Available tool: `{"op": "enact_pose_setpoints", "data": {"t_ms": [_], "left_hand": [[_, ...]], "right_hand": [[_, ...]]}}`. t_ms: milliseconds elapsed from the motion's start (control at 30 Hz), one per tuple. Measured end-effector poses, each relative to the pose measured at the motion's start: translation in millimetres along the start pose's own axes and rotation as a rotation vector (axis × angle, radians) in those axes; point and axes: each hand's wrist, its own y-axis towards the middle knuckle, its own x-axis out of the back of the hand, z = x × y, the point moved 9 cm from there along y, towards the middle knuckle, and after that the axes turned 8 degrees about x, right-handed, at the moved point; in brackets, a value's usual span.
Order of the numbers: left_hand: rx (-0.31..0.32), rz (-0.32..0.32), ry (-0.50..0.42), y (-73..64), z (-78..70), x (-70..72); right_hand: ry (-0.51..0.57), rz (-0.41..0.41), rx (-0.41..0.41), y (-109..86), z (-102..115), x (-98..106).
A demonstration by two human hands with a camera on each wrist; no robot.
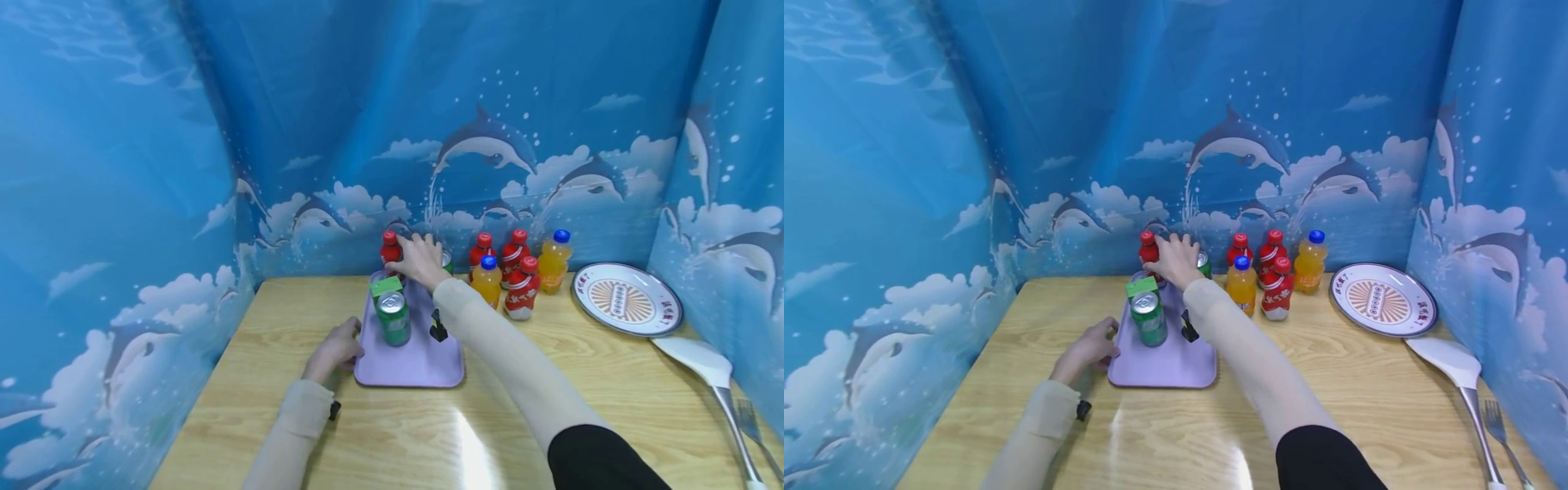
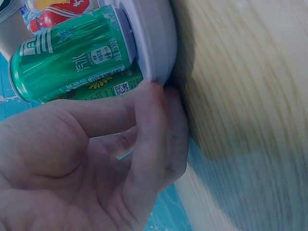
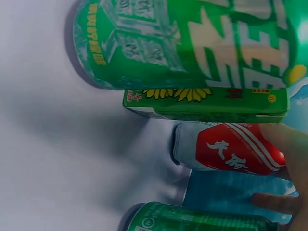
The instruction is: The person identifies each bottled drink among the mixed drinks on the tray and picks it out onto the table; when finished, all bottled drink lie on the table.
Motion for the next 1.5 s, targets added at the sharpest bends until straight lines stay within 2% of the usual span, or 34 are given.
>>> {"op": "enact_pose_setpoints", "data": {"t_ms": [300,600,867,1167,1367,1500], "left_hand": [[-0.044,0.005,-0.023,-4.6,-4.6,-4.1],[-0.018,-0.005,-0.008,0.7,-3.3,-4.0],[-0.063,-0.026,0.002,-2.1,-3.5,-3.7],[-0.045,-0.016,-0.001,-3.4,-4.2,-2.1],[-0.056,-0.021,0.003,-4.0,-5.1,0.6],[-0.041,-0.020,0.006,-3.7,-3.1,2.0]], "right_hand": [[-0.044,-0.016,-0.035,-3.8,-6.1,0.3],[-0.069,-0.032,-0.026,-1.5,-4.2,3.8],[-0.060,-0.096,0.036,-5.6,1.9,3.9],[-0.065,-0.121,0.100,-10.0,9.3,12.2],[-0.035,-0.172,0.161,-15.4,21.1,24.1],[-0.023,-0.204,0.183,-20.3,27.6,32.5]]}}
